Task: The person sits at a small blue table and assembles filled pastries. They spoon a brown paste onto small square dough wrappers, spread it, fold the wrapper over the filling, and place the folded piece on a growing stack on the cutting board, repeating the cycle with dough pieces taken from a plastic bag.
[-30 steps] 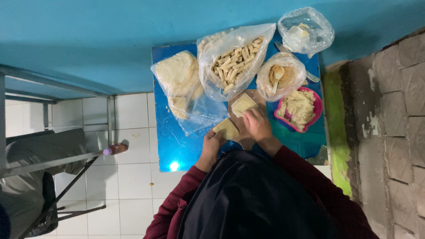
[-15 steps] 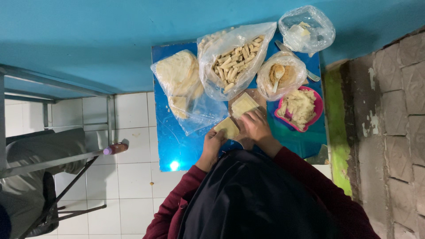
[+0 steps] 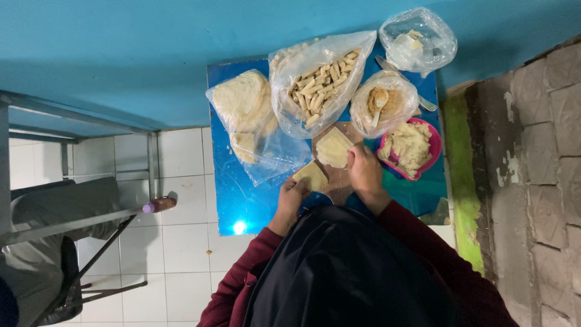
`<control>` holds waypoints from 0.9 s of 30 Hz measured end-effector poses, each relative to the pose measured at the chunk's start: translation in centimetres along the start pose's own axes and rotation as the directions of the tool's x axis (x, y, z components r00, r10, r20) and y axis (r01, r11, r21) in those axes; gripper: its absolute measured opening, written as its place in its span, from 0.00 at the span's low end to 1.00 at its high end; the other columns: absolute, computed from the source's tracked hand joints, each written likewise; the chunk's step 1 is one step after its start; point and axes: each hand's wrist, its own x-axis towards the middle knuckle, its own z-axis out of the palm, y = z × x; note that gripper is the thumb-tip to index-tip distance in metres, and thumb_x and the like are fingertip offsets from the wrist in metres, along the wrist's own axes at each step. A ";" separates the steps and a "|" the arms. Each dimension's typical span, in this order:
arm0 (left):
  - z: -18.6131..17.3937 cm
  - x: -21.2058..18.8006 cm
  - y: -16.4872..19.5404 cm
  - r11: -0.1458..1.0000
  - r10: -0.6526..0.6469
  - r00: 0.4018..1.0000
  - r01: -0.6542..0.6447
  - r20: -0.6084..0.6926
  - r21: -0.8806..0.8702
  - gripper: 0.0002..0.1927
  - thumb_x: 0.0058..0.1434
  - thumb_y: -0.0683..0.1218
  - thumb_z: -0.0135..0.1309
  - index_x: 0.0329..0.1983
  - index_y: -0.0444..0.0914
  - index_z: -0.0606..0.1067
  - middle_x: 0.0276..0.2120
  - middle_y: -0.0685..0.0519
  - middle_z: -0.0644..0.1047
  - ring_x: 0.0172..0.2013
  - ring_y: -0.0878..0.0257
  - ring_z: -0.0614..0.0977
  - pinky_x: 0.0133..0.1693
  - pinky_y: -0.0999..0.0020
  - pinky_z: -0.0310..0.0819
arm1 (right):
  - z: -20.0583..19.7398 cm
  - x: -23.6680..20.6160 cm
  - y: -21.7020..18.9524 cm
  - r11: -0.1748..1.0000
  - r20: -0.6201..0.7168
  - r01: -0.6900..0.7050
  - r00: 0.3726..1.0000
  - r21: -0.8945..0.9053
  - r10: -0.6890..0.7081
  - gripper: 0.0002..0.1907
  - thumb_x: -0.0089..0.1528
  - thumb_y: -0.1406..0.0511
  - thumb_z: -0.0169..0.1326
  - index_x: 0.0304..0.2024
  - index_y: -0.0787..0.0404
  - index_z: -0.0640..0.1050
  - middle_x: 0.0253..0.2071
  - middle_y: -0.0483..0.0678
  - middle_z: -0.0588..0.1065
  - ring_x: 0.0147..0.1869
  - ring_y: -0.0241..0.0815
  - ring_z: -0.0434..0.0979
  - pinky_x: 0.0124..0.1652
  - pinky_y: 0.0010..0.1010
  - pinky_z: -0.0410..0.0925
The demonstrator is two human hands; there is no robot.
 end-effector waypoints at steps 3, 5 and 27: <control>0.1 0.1 -0.1 1.000 0.004 1.000 -0.004 0.010 -0.005 0.17 0.68 0.41 0.48 0.58 0.33 0.75 0.43 0.50 0.82 0.37 0.65 0.82 0.40 0.72 0.77 | 0.8 0.1 0.5 0.998 0.043 -0.067 0.997 -0.017 0.068 0.05 0.65 0.65 0.54 0.39 0.62 0.75 0.38 0.59 0.75 0.42 0.64 0.77 0.39 0.53 0.69; 0.1 0.0 -0.1 1.000 -0.007 1.000 0.007 -0.002 -0.020 0.17 0.67 0.40 0.47 0.58 0.35 0.75 0.43 0.51 0.82 0.37 0.66 0.83 0.40 0.73 0.77 | 1.2 0.3 0.9 1.000 0.020 -0.030 0.999 -0.004 0.030 0.05 0.64 0.66 0.54 0.38 0.62 0.75 0.36 0.59 0.75 0.42 0.64 0.77 0.39 0.53 0.69; 3.1 -0.7 3.0 0.970 -0.010 0.973 0.066 0.232 -0.235 0.29 0.62 0.38 0.34 0.69 0.30 0.63 0.55 0.44 0.76 0.51 0.56 0.81 0.54 0.65 0.76 | -5.4 0.9 -5.2 0.903 0.117 0.301 0.930 0.305 -0.350 0.07 0.63 0.66 0.58 0.42 0.61 0.76 0.39 0.53 0.76 0.44 0.55 0.78 0.41 0.41 0.71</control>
